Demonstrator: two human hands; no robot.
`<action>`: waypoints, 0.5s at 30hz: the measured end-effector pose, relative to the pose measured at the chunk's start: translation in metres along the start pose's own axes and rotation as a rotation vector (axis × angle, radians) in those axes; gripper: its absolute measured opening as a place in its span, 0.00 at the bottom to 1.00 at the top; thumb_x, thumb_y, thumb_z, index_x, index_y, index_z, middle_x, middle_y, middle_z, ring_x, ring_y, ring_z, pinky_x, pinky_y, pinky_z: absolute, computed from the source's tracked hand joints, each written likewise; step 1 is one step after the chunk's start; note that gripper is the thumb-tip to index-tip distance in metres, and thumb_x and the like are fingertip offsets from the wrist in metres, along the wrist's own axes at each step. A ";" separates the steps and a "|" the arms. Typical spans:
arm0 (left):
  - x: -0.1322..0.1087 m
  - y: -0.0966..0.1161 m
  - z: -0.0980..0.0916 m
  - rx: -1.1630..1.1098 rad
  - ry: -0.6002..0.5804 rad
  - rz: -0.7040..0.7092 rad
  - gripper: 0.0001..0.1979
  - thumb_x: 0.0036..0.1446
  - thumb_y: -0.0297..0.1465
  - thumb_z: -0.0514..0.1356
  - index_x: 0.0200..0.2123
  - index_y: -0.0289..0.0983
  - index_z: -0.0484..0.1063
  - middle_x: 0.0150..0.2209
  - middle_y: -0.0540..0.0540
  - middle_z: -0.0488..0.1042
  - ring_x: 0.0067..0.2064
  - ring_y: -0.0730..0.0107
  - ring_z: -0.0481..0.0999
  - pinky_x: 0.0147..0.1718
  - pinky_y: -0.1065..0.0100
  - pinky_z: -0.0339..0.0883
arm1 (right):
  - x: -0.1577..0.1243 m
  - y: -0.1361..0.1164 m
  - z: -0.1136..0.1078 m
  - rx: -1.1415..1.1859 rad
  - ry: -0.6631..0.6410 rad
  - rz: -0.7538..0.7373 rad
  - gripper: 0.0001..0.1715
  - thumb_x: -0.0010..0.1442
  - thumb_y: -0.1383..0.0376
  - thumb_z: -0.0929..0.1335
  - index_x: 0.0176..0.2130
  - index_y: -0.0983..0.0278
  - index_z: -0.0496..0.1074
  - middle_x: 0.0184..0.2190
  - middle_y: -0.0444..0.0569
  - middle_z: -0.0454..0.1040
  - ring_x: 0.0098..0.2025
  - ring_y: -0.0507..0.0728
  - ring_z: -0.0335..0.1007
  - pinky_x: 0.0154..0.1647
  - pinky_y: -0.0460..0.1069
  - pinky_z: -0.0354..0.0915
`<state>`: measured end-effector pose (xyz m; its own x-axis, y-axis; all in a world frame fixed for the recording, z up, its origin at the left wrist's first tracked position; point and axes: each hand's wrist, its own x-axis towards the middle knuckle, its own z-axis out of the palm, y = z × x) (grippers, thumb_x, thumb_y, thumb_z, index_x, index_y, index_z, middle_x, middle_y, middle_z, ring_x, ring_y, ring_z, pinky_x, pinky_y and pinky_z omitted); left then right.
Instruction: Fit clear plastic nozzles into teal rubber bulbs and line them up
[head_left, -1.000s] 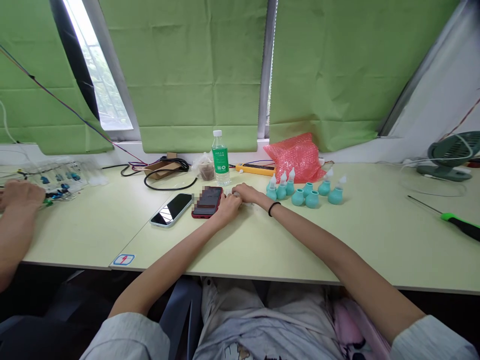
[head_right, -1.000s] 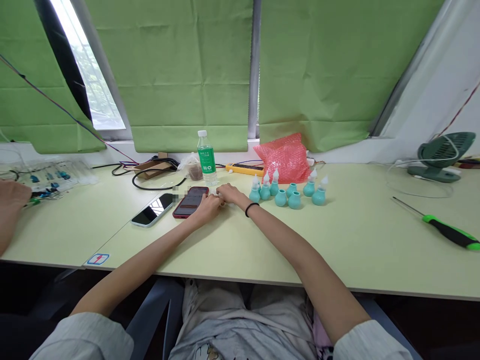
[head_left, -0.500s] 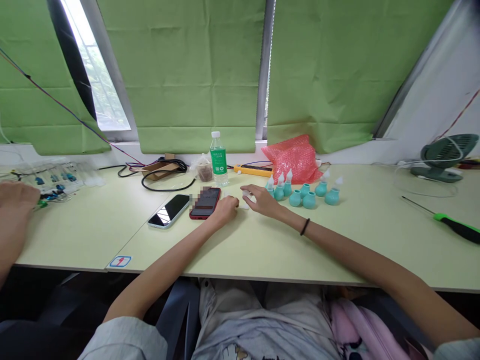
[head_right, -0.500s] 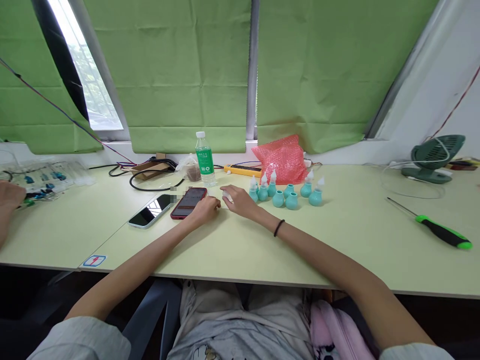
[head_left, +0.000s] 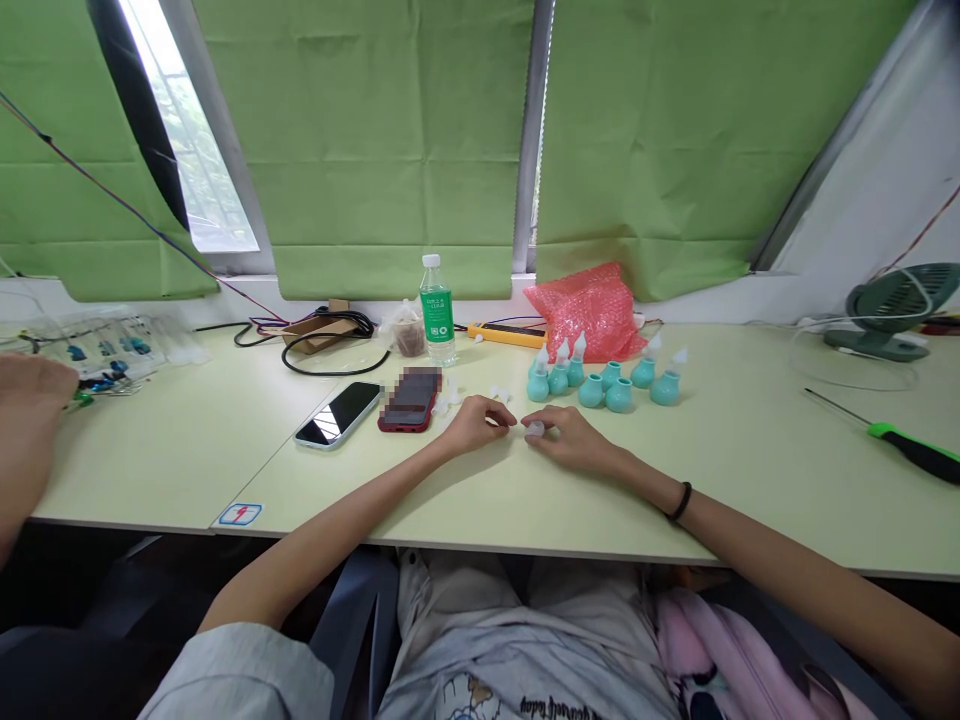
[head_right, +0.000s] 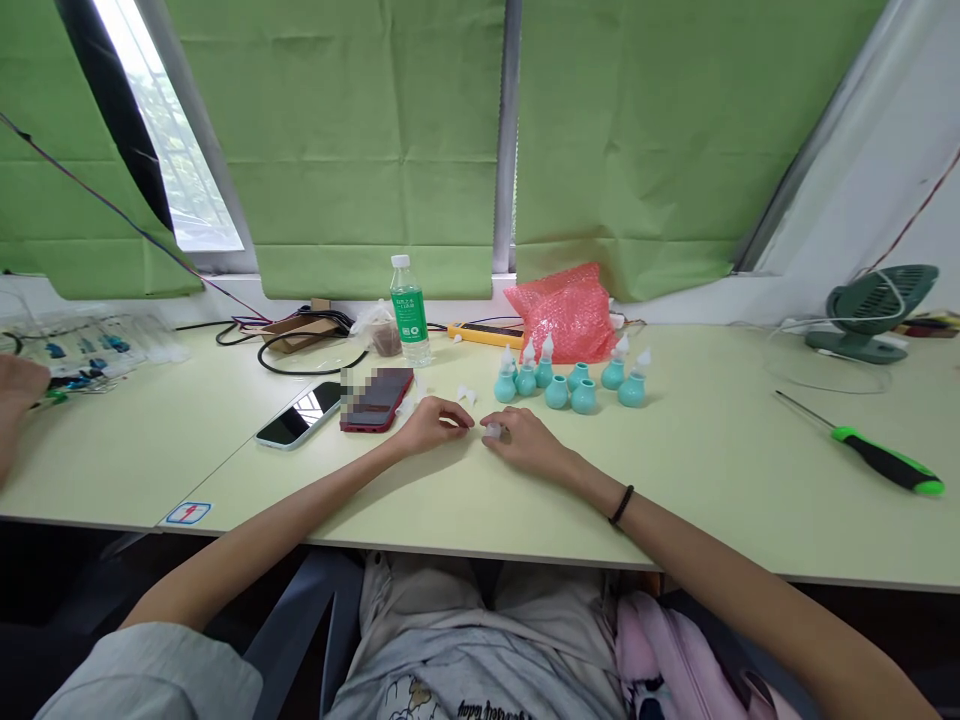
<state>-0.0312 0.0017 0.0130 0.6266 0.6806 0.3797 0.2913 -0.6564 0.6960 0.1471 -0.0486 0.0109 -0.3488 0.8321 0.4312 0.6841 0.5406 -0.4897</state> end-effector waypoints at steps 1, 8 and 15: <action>0.000 -0.001 0.001 -0.005 -0.012 -0.008 0.08 0.40 0.22 0.56 0.28 0.29 0.71 0.27 0.45 0.73 0.28 0.75 0.71 0.30 0.74 0.66 | 0.000 0.000 -0.001 -0.042 -0.010 -0.005 0.15 0.48 0.63 0.63 0.37 0.64 0.70 0.29 0.49 0.72 0.30 0.54 0.66 0.34 0.50 0.63; 0.000 -0.003 0.000 0.252 -0.035 0.009 0.09 0.42 0.24 0.55 0.30 0.32 0.72 0.28 0.46 0.73 0.28 0.76 0.69 0.28 0.74 0.64 | 0.005 0.006 0.002 0.265 0.041 0.103 0.14 0.44 0.65 0.65 0.35 0.66 0.68 0.31 0.48 0.71 0.32 0.53 0.66 0.28 0.46 0.65; -0.004 0.000 -0.002 0.522 -0.054 0.071 0.10 0.43 0.30 0.55 0.31 0.37 0.73 0.26 0.48 0.71 0.32 0.70 0.68 0.32 0.71 0.60 | 0.007 0.015 0.004 0.374 -0.053 0.166 0.14 0.39 0.70 0.66 0.31 0.67 0.71 0.31 0.49 0.72 0.33 0.54 0.67 0.35 0.49 0.64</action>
<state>-0.0351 0.0001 0.0128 0.6899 0.6199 0.3738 0.5592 -0.7843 0.2687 0.1524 -0.0336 0.0034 -0.2926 0.9119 0.2876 0.4571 0.3976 -0.7956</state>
